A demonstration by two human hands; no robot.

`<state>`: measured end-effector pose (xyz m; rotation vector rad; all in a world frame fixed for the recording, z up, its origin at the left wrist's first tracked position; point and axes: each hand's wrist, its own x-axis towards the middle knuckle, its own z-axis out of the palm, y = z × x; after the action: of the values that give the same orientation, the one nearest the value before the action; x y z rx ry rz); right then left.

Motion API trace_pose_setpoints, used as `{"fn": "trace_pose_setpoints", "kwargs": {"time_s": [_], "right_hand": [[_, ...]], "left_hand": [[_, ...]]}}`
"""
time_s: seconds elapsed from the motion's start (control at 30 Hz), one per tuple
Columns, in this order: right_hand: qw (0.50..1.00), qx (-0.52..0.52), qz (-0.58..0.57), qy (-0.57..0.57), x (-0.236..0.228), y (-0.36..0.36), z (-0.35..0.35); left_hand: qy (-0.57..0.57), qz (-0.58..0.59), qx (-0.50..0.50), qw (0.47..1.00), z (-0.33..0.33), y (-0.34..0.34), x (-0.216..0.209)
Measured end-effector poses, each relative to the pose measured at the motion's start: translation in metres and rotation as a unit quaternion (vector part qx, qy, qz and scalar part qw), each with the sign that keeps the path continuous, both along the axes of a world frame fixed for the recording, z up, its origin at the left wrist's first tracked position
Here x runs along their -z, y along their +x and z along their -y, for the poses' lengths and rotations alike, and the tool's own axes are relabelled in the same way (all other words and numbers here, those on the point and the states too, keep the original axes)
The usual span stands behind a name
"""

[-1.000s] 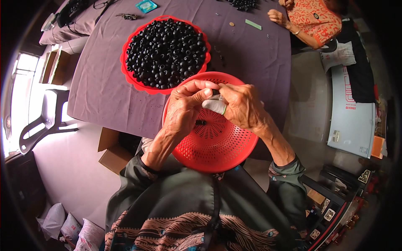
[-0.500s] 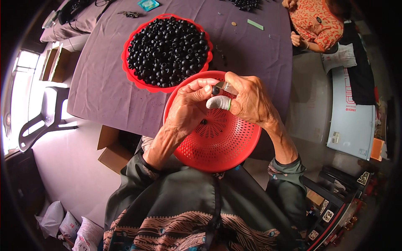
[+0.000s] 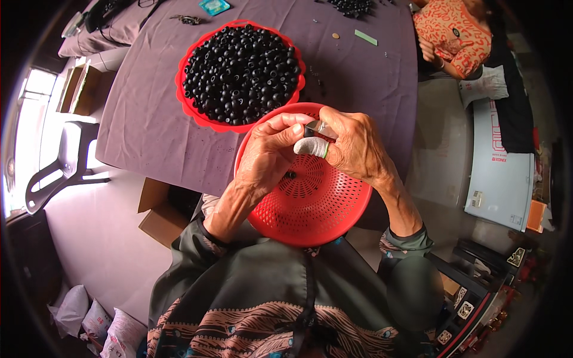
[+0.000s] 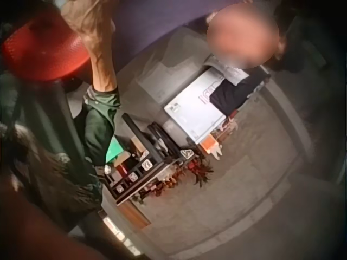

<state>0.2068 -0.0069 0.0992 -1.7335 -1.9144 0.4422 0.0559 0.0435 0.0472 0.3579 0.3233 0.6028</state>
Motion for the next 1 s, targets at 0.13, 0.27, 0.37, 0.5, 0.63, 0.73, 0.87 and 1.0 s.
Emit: {"fn": "trace_pose_setpoints", "kwargs": {"time_s": [0.13,0.27,0.37,0.5,0.63,0.73,0.87,1.0], "right_hand": [[1.0,0.001,0.007,-0.007,0.001,0.0,0.001],[1.0,-0.005,0.019,-0.006,0.005,0.001,0.002],[1.0,0.005,0.025,-0.002,0.006,-0.002,0.003],[0.999,0.005,0.039,-0.001,0.008,-0.003,0.003],[0.997,-0.019,0.035,0.063,0.018,-0.004,0.006],[0.997,-0.023,0.044,0.054,0.011,-0.005,0.005],[0.997,-0.002,-0.013,0.071,0.01,0.004,0.005],[1.0,0.014,-0.01,0.023,0.0,0.002,0.001]], "left_hand": [[0.004,0.004,0.0,1.0,0.0,-0.002,-0.001],[0.011,0.005,-0.003,1.0,0.001,-0.002,0.0],[0.014,0.012,-0.01,1.0,0.0,-0.003,0.003],[0.045,-0.012,-0.033,0.998,0.003,-0.003,0.003],[0.046,-0.043,-0.044,0.997,0.005,0.0,0.003],[0.024,-0.032,-0.033,0.999,0.005,-0.002,0.004],[-0.022,0.047,-0.006,0.999,0.004,-0.001,0.01],[-0.024,0.055,-0.002,0.998,0.004,-0.002,0.009]]}}
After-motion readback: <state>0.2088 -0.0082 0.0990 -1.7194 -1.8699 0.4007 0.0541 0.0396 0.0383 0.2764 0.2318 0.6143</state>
